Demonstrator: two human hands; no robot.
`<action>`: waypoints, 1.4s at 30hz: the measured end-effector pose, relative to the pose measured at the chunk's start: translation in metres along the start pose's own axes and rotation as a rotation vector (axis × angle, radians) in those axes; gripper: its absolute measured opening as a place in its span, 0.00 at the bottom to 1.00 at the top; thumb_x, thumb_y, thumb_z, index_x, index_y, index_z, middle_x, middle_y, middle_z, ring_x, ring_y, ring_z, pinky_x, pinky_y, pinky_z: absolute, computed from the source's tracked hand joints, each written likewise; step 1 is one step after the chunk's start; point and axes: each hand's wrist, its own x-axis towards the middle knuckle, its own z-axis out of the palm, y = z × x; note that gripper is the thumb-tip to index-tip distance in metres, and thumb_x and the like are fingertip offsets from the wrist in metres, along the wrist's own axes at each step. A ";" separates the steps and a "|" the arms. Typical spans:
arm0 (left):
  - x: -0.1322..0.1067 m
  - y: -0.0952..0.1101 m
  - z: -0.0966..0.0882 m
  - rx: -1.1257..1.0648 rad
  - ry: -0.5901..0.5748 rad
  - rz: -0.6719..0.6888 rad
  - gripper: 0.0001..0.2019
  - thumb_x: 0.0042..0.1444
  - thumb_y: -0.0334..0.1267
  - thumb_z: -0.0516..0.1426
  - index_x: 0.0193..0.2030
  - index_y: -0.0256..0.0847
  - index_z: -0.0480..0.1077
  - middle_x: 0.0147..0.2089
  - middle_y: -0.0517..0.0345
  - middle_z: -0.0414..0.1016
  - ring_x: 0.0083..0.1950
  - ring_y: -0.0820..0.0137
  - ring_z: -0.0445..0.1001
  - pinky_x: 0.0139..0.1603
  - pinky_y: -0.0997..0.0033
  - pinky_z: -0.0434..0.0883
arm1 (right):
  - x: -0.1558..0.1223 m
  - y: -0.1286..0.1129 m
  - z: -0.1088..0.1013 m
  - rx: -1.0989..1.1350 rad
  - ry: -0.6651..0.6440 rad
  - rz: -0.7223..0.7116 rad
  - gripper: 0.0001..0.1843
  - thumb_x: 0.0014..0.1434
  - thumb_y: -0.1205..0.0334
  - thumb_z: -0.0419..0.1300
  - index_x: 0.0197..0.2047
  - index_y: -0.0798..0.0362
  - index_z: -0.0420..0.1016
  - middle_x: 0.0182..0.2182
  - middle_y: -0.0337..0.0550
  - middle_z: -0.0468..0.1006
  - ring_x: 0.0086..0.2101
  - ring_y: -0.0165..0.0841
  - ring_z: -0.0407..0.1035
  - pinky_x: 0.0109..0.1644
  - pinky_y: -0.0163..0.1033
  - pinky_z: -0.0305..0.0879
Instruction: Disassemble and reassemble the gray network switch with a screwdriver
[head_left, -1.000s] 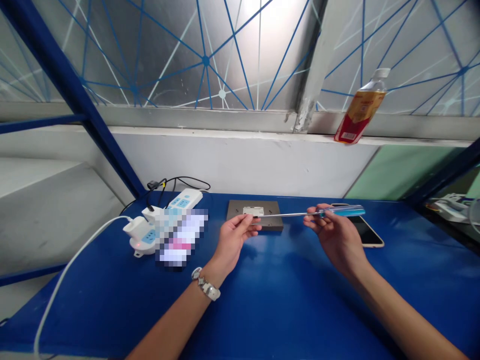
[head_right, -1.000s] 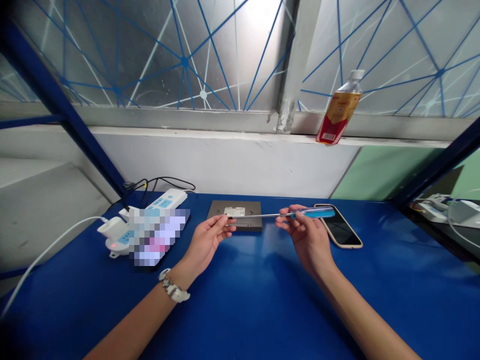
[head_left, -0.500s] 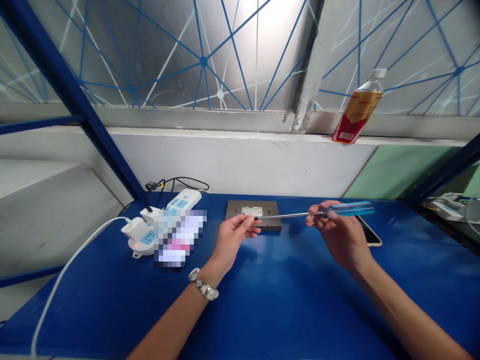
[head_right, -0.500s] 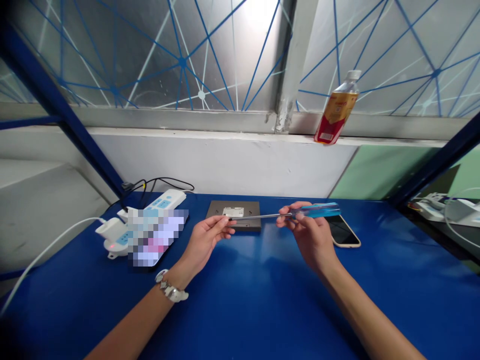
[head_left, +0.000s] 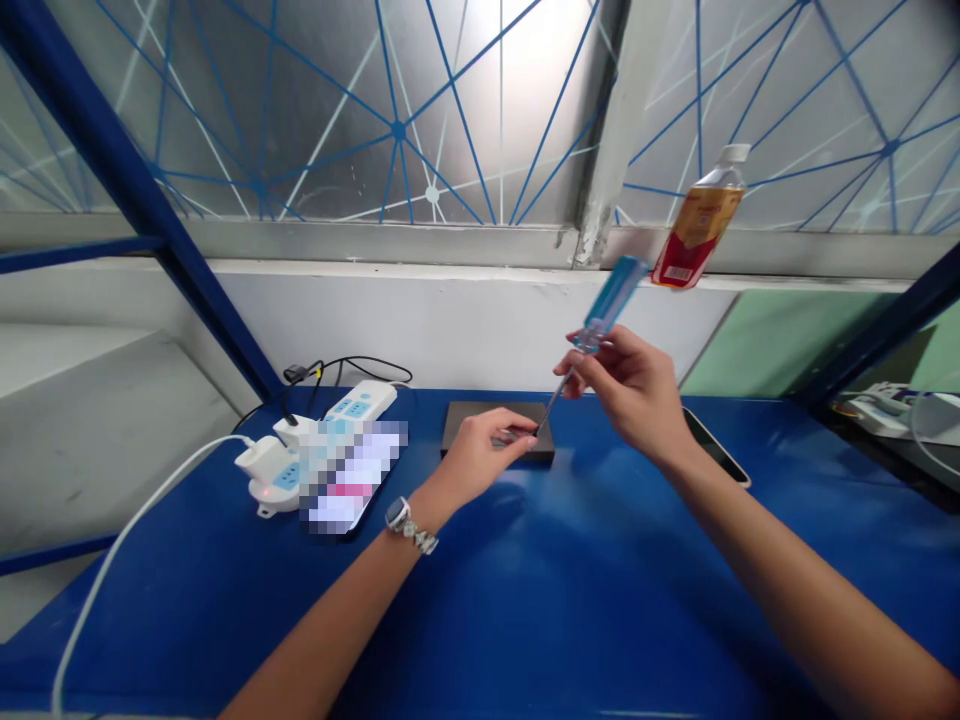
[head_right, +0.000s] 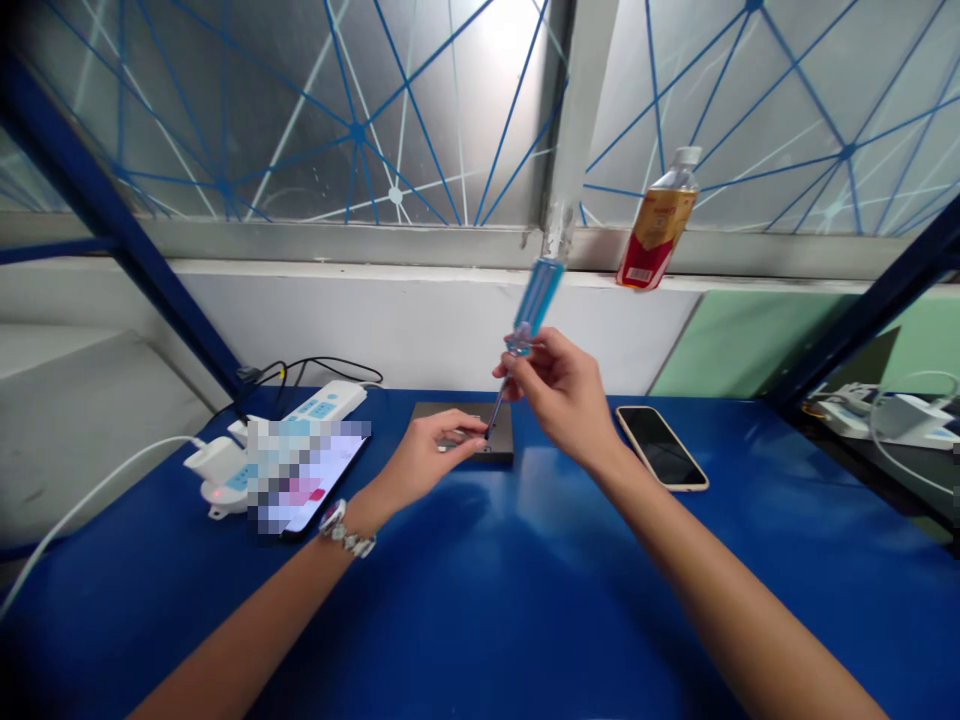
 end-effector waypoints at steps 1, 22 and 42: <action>0.005 0.002 -0.001 0.027 -0.011 0.027 0.10 0.60 0.41 0.64 0.45 0.41 0.81 0.46 0.52 0.84 0.46 0.65 0.81 0.50 0.65 0.77 | 0.005 -0.001 0.005 -0.022 -0.040 -0.004 0.17 0.60 0.50 0.69 0.43 0.52 0.74 0.30 0.40 0.81 0.24 0.29 0.73 0.31 0.37 0.73; 0.006 -0.035 0.017 0.240 0.101 0.035 0.06 0.61 0.34 0.63 0.43 0.44 0.83 0.43 0.56 0.86 0.46 0.62 0.82 0.51 0.63 0.75 | 0.000 0.049 0.015 -0.093 -0.130 0.041 0.17 0.64 0.48 0.64 0.38 0.48 0.62 0.31 0.39 0.79 0.24 0.29 0.72 0.30 0.38 0.71; 0.004 -0.034 0.017 0.241 0.061 0.012 0.08 0.63 0.36 0.60 0.46 0.44 0.81 0.47 0.54 0.85 0.50 0.61 0.82 0.55 0.61 0.75 | 0.005 0.046 -0.002 -0.228 -0.431 0.206 0.14 0.64 0.52 0.62 0.42 0.55 0.81 0.33 0.45 0.84 0.30 0.33 0.76 0.38 0.39 0.73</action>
